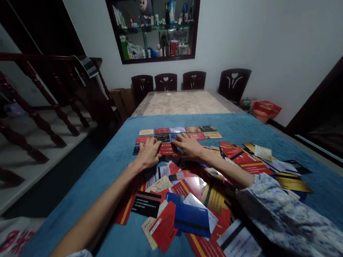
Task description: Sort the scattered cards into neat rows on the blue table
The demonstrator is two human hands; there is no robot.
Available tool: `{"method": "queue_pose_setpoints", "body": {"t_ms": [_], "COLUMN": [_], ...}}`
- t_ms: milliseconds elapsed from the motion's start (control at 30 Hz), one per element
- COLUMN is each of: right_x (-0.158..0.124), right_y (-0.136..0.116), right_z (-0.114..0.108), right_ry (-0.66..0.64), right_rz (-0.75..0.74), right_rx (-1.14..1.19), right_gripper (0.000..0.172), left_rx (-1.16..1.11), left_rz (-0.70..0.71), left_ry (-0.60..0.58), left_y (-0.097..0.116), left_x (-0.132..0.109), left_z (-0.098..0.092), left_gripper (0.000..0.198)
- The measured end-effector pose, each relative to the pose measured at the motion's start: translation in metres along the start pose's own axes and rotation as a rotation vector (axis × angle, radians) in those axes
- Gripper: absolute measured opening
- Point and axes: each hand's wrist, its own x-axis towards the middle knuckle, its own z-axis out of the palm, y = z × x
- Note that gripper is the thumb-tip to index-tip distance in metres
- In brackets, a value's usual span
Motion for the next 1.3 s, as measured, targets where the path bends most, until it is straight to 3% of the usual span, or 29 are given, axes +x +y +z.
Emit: {"method": "queue_pose_setpoints", "body": {"t_ms": [433,733,933,1300], "right_x": [0.044,0.088,0.111,0.140], "right_y": [0.020,0.046,0.058,0.068], "right_z": [-0.017,-0.006,0.000,0.009], "right_ry": [-0.052,-0.040,-0.059,-0.096], "right_rz": [-0.011,-0.001,0.018,0.021], "right_rx": [-0.053,0.005,0.017,0.037], "right_gripper": [0.043,0.033,0.036,0.034], "left_rx": [0.048,0.075,0.074,0.063], "left_rz": [0.018,0.003,-0.003,-0.036], "left_ry": [0.039,-0.017,-0.042,-0.084], "left_y": [-0.028,-0.042,-0.050,-0.069], "left_x": [0.042,0.080,0.101,0.132], "left_z": [-0.002,-0.009,-0.010,0.004], "left_gripper": [0.044,0.040,0.036,0.032]}}
